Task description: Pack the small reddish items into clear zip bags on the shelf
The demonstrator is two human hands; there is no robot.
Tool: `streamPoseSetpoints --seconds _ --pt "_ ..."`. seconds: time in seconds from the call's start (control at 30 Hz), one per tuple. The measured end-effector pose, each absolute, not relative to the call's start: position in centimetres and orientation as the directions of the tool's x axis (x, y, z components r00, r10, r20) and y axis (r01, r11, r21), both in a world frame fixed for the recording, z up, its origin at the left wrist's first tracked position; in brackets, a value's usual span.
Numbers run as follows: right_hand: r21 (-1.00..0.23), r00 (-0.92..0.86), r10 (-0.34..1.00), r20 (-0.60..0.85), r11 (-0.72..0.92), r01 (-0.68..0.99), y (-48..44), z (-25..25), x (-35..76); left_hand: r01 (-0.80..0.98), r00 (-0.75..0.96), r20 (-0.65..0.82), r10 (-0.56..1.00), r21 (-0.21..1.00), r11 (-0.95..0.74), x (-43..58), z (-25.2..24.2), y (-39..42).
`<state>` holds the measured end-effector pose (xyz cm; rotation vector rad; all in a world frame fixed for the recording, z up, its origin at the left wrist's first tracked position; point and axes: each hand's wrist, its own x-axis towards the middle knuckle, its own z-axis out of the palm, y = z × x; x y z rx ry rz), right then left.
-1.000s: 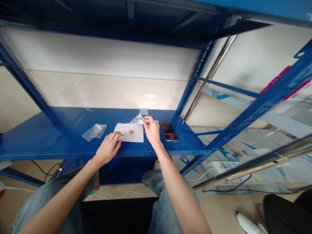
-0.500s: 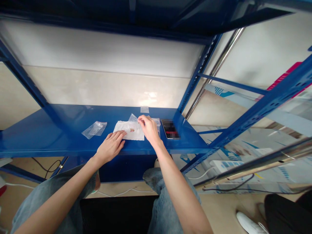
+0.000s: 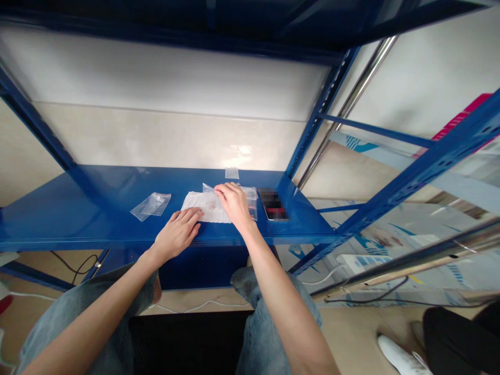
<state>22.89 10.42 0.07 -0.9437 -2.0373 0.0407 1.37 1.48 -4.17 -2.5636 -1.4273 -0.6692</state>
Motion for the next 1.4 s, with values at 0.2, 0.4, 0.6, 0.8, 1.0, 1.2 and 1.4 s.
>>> streamPoseSetpoints --seconds 0.2,0.4,0.6,0.8,1.0,1.2,1.4 --pt "-0.376 -0.35 0.641 0.683 0.72 0.584 10.4 -0.3 22.9 0.826 0.451 0.445 0.773 0.12 -0.551 1.3 -4.3 1.5" --pt "-0.434 -0.335 0.678 0.654 0.699 0.568 10.0 -0.5 22.6 0.818 0.453 0.427 0.782 0.149 -0.555 1.2 -4.8 1.8" --pt "-0.535 -0.285 0.746 0.602 0.641 0.551 9.9 -1.0 22.5 0.812 0.432 0.428 0.794 0.2 -0.549 1.2 -5.3 2.0" --pt "-0.67 -0.135 0.809 0.573 0.556 0.492 10.5 -1.7 22.3 0.824 0.436 0.428 0.792 0.163 -0.542 1.2 -5.6 2.0" --pt "-0.733 -0.086 0.798 0.597 0.586 0.345 11.2 -2.0 22.1 0.84 0.443 0.395 0.805 0.132 -0.527 1.0 -5.8 2.2" --pt "-0.716 0.098 0.716 0.691 0.658 0.233 10.3 -0.3 21.7 0.702 0.324 0.51 0.797 0.435 -0.564 1.1 -4.6 3.1" --pt "-0.786 0.01 0.786 0.618 0.618 -0.012 7.5 -0.2 19.8 0.364 0.007 0.593 0.805 0.749 -0.554 1.8 -3.1 4.5"
